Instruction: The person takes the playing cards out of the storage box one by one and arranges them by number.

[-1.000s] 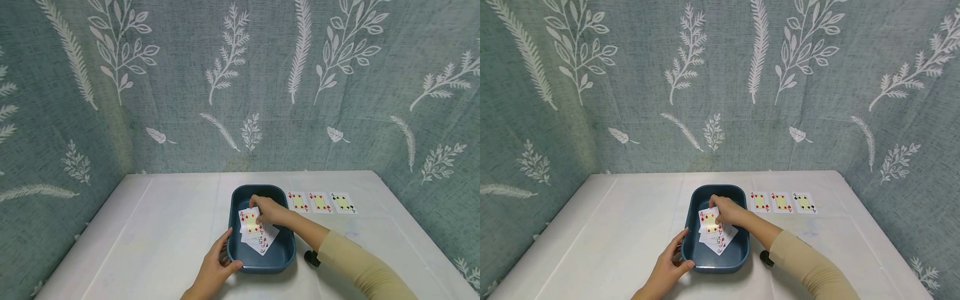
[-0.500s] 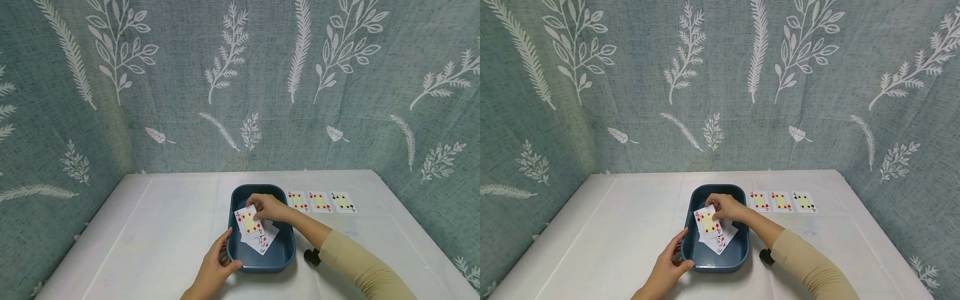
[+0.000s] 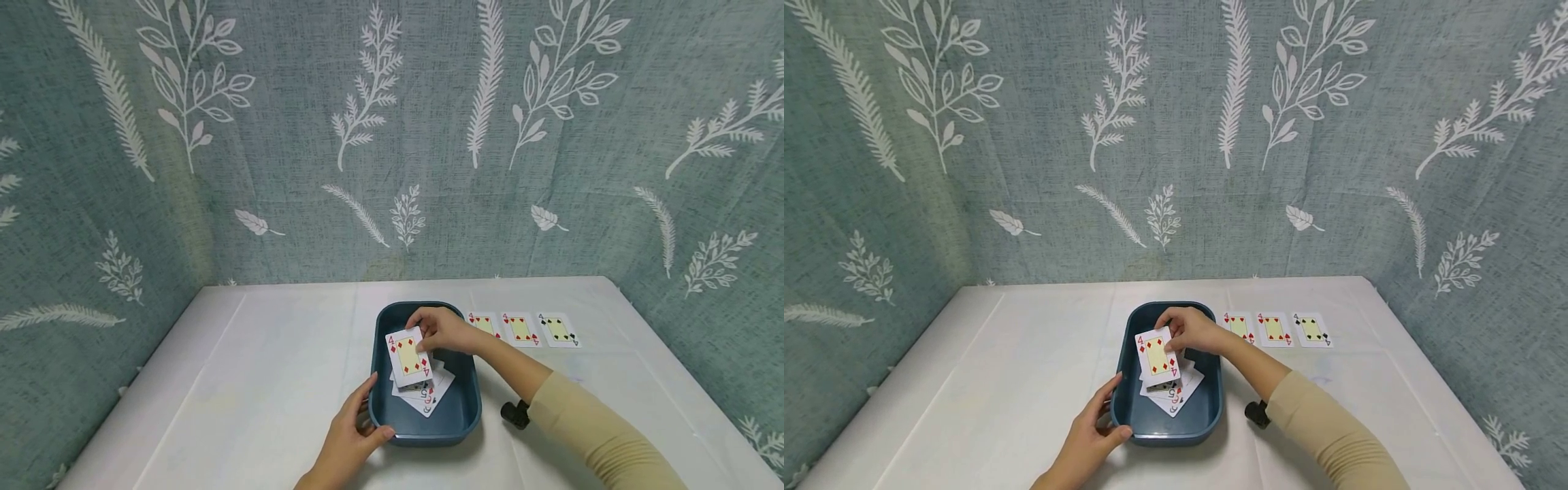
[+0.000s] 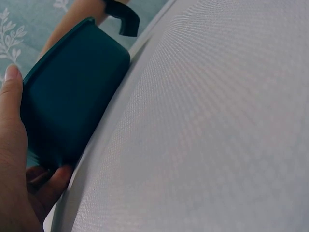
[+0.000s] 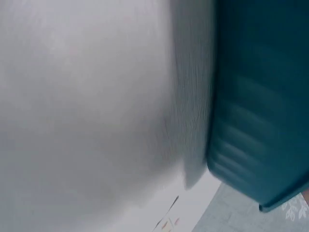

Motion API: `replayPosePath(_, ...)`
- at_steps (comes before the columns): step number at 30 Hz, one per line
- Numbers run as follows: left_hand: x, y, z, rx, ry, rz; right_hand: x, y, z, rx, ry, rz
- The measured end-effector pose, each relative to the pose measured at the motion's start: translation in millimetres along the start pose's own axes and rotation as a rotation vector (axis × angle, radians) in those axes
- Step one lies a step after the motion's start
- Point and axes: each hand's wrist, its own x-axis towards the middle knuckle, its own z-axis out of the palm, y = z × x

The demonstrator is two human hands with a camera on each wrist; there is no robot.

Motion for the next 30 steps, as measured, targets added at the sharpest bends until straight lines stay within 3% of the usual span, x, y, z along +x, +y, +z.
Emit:
replayPosePath(6,-0.9,0.2,1.3,0.014,0.009,0.007,-3,2,-12,0.105,0.006,0.042)
replayPosePath(12,-0.5,-1.0,1.4,0.019,0.018,0.011,-8,-2,-28,0.142,0.007,0.066)
replayPosePath(22,-1.0,-2.5,1.4,0.018,0.026,0.027,-20,-5,-53,0.118,0.038,0.099)
replayPosePath(30,-0.7,-2.2,1.0,0.018,0.023,0.027,-35,5,-77,0.15,0.072,0.134)
